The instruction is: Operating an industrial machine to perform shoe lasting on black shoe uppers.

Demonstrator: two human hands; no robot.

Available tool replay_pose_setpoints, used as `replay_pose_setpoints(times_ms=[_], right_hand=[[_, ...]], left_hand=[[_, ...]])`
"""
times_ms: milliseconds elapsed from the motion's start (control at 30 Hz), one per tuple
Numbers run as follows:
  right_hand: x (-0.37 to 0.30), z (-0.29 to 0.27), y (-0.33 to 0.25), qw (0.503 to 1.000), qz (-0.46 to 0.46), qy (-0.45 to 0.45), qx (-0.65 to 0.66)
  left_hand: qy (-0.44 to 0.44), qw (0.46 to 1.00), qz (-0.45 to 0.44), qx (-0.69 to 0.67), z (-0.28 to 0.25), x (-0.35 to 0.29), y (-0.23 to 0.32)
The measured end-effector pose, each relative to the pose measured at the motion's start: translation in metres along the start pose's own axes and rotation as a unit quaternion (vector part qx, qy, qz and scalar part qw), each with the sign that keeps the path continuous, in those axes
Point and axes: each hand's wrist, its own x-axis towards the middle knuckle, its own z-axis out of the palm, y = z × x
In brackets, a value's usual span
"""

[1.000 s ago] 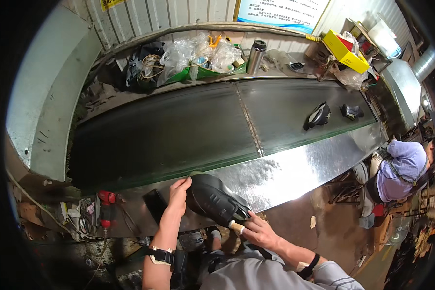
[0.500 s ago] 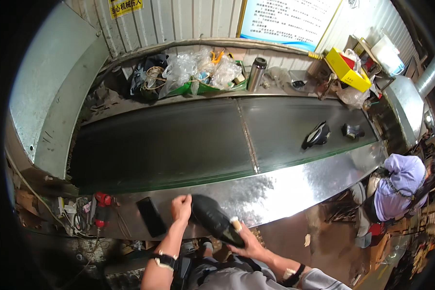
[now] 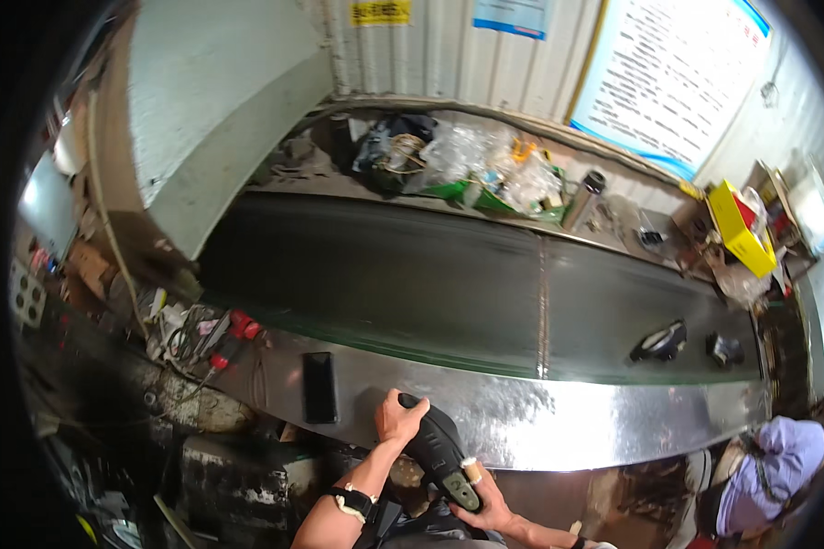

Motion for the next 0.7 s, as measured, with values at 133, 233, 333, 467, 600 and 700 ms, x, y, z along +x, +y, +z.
replay_pose_setpoints(times_ms=[133, 233, 333, 467, 600, 700], right_hand=[[0.036, -0.017, -0.040, 0.922, 0.159, -0.043, 0.351], [0.100, -0.006, -0.063, 0.820, 0.368, -0.106, 0.424], [0.113, 0.032, -0.097, 0.885, 0.307, -0.142, 0.320], [0.114, 0.098, -0.185, 0.915, 0.157, -0.118, 0.353], [0.101, 0.187, -0.277, 0.901, 0.094, -0.265, 0.329], [0.078, 0.277, -0.314, 0.862, 0.118, -0.341, 0.356]], left_hand=[[0.032, 0.992, 0.025, -0.118, -0.057, -0.023, -0.005], [0.062, 0.985, 0.044, -0.157, -0.104, -0.049, -0.009], [0.128, 0.968, 0.031, -0.214, -0.165, -0.083, -0.028], [0.243, 0.945, -0.005, -0.220, -0.253, -0.135, -0.074], [0.423, 0.867, -0.011, -0.263, -0.346, -0.209, -0.151], [0.520, 0.782, -0.069, -0.337, -0.418, -0.272, -0.227]])
